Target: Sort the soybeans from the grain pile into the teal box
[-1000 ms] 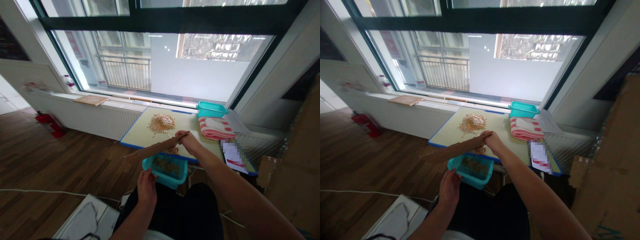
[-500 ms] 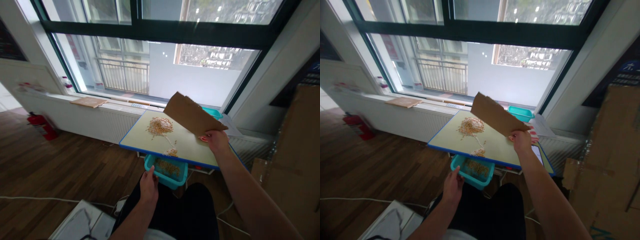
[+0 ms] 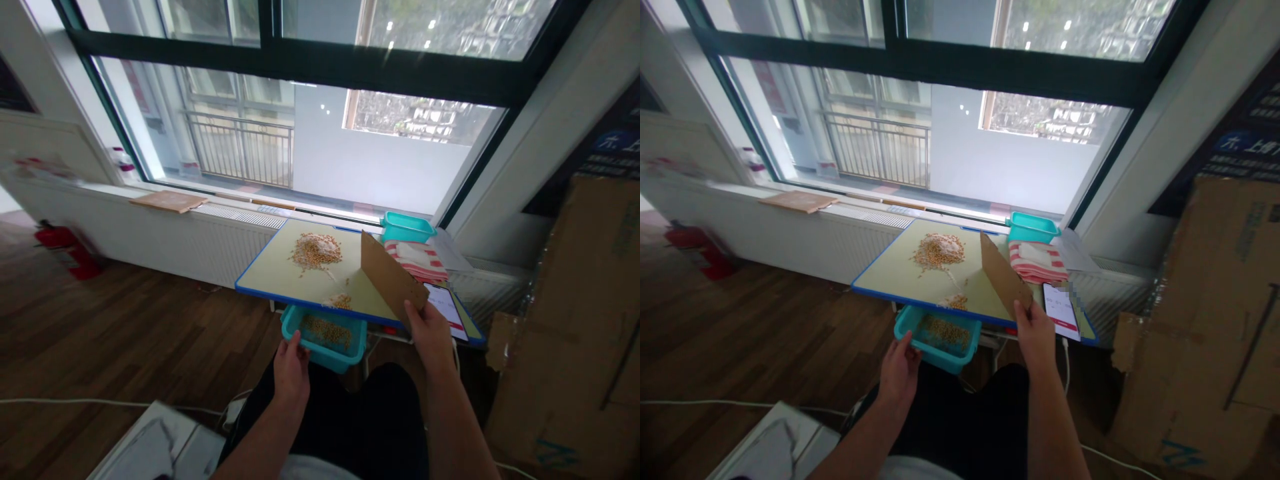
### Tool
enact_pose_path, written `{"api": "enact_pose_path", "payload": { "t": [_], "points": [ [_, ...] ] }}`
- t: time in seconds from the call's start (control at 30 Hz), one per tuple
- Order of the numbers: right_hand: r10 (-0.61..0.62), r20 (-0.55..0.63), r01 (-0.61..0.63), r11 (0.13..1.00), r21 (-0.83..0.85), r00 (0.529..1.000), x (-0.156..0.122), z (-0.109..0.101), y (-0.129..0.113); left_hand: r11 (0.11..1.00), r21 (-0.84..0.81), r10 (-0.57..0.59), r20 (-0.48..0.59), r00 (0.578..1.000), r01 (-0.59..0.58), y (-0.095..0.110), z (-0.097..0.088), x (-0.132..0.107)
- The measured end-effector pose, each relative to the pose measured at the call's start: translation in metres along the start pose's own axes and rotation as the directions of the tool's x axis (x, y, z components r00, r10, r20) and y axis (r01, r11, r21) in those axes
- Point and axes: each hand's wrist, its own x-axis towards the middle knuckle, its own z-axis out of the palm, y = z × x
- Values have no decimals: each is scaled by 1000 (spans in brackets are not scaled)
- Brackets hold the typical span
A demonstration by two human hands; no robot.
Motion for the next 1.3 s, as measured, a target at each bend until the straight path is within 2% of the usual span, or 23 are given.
{"api": "enact_pose_path", "payload": {
  "t": [0.17,0.3,0.43,0.7,1.0,1.3],
  "points": [
    [14,10,-12,986,-167,1000,3,16,2,1000,-7,-16,9,1000,16,-1,-3,-2],
    [25,24,-17,951,-308,999,0,21,1,999,13,-37,-17,999,38,0,-4,-4],
    [-28,65,52,914,-403,998,-9,21,-9,999,27,-43,-12,999,43,3,-4,-7],
    [-152,101,181,886,-426,983,-32,29,-26,999,39,3,-1,1000,-3,2,-4,-1],
    [-290,65,288,851,-439,955,-58,41,-46,998,19,65,2,998,-65,6,-2,9],
    [-267,144,303,852,-427,953,-74,37,-65,997,8,72,18,997,-73,6,-5,8]
  ]
}}
